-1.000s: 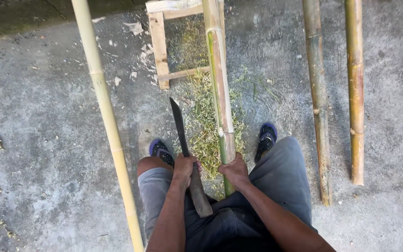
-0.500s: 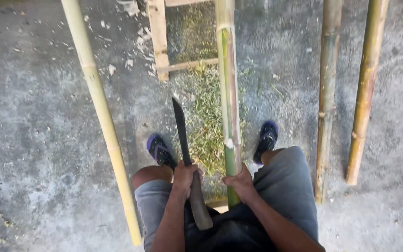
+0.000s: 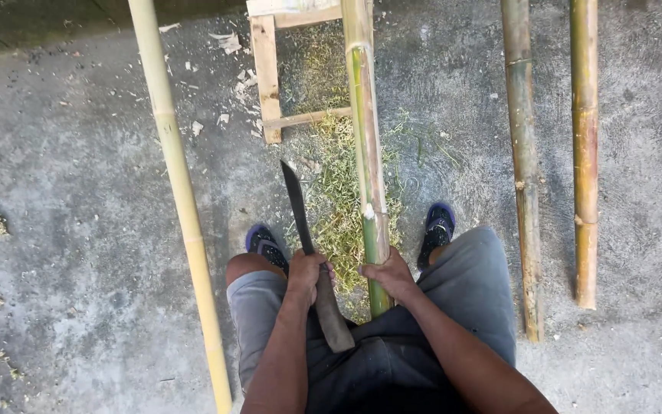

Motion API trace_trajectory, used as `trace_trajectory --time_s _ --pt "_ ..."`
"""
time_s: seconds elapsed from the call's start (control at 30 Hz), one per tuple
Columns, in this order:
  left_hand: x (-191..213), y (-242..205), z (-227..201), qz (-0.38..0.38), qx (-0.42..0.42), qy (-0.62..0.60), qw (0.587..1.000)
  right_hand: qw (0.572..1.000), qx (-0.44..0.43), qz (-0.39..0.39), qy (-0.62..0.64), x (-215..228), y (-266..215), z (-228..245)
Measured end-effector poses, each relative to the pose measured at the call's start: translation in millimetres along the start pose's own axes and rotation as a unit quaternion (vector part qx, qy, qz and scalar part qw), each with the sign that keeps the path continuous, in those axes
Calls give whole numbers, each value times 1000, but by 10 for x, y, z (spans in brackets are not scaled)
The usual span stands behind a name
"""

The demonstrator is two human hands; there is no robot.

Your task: Shave and smooth the surface of a bamboo pole using a machete.

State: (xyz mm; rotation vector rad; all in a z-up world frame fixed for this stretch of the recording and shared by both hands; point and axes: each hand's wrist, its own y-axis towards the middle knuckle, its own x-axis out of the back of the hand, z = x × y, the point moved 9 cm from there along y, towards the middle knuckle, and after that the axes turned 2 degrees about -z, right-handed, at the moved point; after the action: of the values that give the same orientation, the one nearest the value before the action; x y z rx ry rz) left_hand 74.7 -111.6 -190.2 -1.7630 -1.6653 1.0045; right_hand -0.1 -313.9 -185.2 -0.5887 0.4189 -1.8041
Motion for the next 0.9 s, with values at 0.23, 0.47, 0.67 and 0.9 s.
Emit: trace_trajectory --time_s 0.23,0.47,0.67,0.9 --pt "-117 -655 -415 76 -42 -42 995 990 -54 -23 -129 149 -220 92" --pt "-20 -1654 -730 143 -56 71 986 993 110 -33 -2 8 -319 1082" --pt "118 -2124 -178 164 -2 122 979 912 13 100 397 -362 -308 1184" --pt "196 -2203 119 145 34 119 982 916 -3 89 390 -584 -359 696"
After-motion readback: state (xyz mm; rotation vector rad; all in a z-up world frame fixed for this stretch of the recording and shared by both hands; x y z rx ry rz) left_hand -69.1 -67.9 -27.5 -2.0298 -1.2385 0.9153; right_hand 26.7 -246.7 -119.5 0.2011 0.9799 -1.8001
